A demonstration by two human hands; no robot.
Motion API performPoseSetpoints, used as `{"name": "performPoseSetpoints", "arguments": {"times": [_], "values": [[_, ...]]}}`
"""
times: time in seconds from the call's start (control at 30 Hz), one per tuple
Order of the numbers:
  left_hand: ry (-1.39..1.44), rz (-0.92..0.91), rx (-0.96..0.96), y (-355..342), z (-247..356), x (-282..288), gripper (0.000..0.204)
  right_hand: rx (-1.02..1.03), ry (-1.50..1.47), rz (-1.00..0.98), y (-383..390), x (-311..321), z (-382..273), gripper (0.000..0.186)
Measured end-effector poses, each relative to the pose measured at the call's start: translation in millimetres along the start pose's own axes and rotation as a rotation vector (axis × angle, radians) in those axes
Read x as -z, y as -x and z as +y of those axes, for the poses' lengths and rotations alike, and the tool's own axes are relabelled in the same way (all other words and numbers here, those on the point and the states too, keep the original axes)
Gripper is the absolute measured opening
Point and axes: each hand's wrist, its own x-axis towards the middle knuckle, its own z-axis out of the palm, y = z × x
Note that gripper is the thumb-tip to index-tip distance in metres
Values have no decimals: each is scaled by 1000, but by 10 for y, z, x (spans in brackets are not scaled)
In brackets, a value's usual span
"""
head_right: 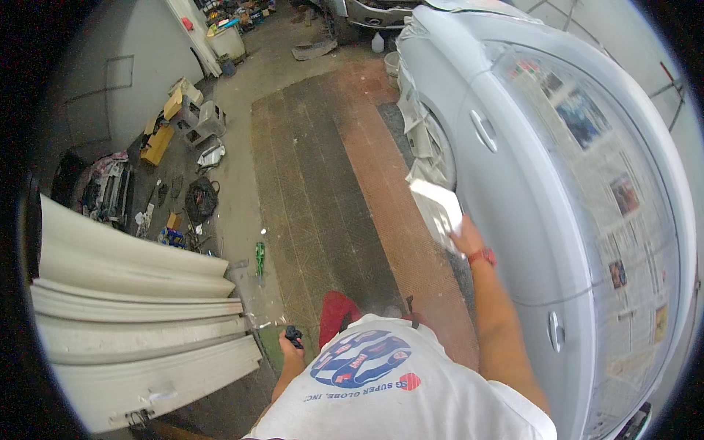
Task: The person sands the surface of a white car hood using a sanding block and a cloth. They repeatedly rub the surface, occasionally dip the cloth into a bucket of water, and wipe the hood. The person briefly walks away to retrieve a white rectangular object and returns to continue sanding.
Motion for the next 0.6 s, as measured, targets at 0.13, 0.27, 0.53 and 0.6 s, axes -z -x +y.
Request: {"name": "performPoseSetpoints", "arguments": {"times": [0.13,0.27,0.53,0.6], "values": [[29,16,4,-437,578,-991,36,53,-17,18,-1573,242,-1566,62],[16,30,43,-1125,1381,-2037,33,7,-99,46,-2495,-445,-1736,72],[-131,-111,-37,-1861,3233,-4455,32,-635,42,-351,-1784,-1748,-1477,65],[-136,-52,-41,-2108,3671,-5106,35,-776,-7,-311,-1535,-1894,-1511,70]]}}
